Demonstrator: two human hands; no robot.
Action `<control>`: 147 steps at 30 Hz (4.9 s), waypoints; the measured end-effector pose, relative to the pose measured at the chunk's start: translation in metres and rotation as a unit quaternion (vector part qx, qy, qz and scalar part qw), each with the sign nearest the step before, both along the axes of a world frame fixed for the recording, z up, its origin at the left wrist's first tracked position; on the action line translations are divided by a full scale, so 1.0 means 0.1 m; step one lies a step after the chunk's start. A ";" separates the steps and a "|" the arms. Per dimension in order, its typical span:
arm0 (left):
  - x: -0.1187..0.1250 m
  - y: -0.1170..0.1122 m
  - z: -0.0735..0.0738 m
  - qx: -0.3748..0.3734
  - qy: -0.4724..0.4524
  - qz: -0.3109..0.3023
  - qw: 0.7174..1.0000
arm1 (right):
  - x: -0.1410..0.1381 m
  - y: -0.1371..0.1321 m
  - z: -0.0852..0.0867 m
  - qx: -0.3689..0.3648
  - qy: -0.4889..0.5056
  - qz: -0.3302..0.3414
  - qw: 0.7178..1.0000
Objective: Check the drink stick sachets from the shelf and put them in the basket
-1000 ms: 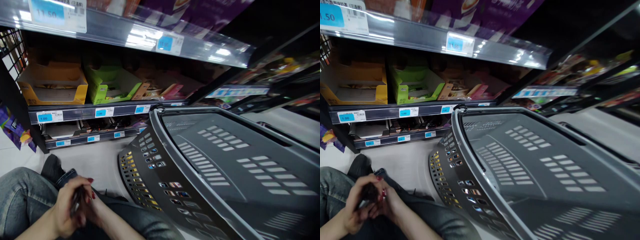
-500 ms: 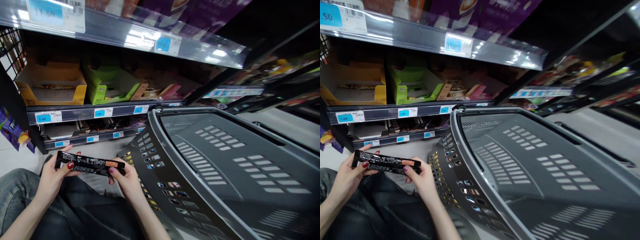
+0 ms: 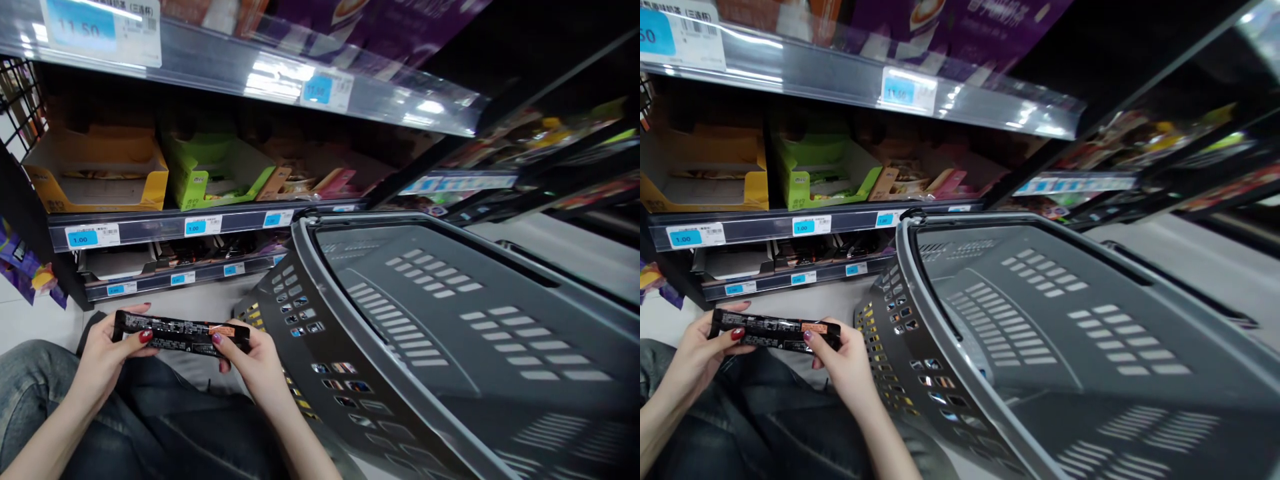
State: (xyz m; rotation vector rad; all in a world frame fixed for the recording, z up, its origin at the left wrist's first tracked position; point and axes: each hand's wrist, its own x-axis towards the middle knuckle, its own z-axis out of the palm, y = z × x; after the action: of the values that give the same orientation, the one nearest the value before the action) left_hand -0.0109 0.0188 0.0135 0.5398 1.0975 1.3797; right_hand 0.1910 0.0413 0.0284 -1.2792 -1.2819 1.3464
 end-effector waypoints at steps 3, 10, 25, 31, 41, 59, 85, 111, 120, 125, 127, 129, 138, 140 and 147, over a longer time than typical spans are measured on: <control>-0.01 0.01 -0.02 -0.022 0.005 -0.014 1.000 | 0.01 0.00 0.04 0.025 -0.016 -0.007 1.000; -0.01 0.00 -0.03 -0.030 0.021 -0.009 0.999 | 0.01 -0.02 0.03 0.033 -0.012 -0.016 0.999; -0.08 -0.04 0.06 0.009 0.021 -0.199 0.980 | 0.31 0.04 0.10 0.160 0.029 0.067 0.984; -0.12 0.00 -0.02 0.102 0.275 -0.174 0.940 | 0.28 0.07 0.08 0.186 0.000 0.011 0.982; -0.13 0.00 -0.02 0.078 0.298 -0.128 0.943 | 0.26 0.09 0.02 0.154 0.052 -0.022 0.986; 0.58 -0.42 -0.46 -0.114 -0.067 -0.519 0.844 | 0.09 0.11 -0.10 -0.033 0.090 -0.058 0.994; 0.54 -0.34 -0.35 0.006 0.111 -0.411 0.905 | 0.16 0.14 -0.12 0.036 -0.041 -0.133 0.990; 0.50 -0.35 -0.46 -0.069 -0.339 -0.487 0.802 | 0.08 0.06 0.01 0.013 0.002 -0.055 0.998; 0.55 -0.28 -0.47 -0.088 -0.124 -0.347 0.926 | 0.06 0.02 -0.10 0.013 -0.106 0.003 0.994; 0.58 -0.27 -0.49 -0.103 -0.092 -0.323 0.936 | 0.05 0.01 -0.10 0.013 -0.103 0.046 0.994; 0.58 -0.26 -0.48 -0.104 -0.087 -0.317 0.939 | 0.06 0.01 -0.10 -0.007 -0.093 0.090 0.992; 0.58 -0.25 -0.47 -0.105 -0.083 -0.313 0.940 | 0.05 0.01 -0.10 -0.034 -0.079 0.116 0.990; 0.58 -0.26 -0.44 -0.095 -0.051 -0.299 0.948 | -0.02 -0.01 -0.12 -0.063 -0.059 0.074 0.994; 0.59 -0.26 -0.46 -0.095 -0.039 -0.294 0.950 | -0.03 -0.02 -0.13 -0.062 -0.063 0.069 0.994; 0.60 -0.25 -0.46 -0.096 -0.016 -0.287 0.953 | -0.01 -0.03 -0.14 -0.082 -0.037 0.107 0.990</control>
State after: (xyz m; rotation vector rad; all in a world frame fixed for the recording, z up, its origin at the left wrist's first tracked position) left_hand 0.0486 -0.0064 -0.0326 0.6291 0.9346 0.7635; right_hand 0.1902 0.0384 0.0144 -1.3437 -1.4167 1.5955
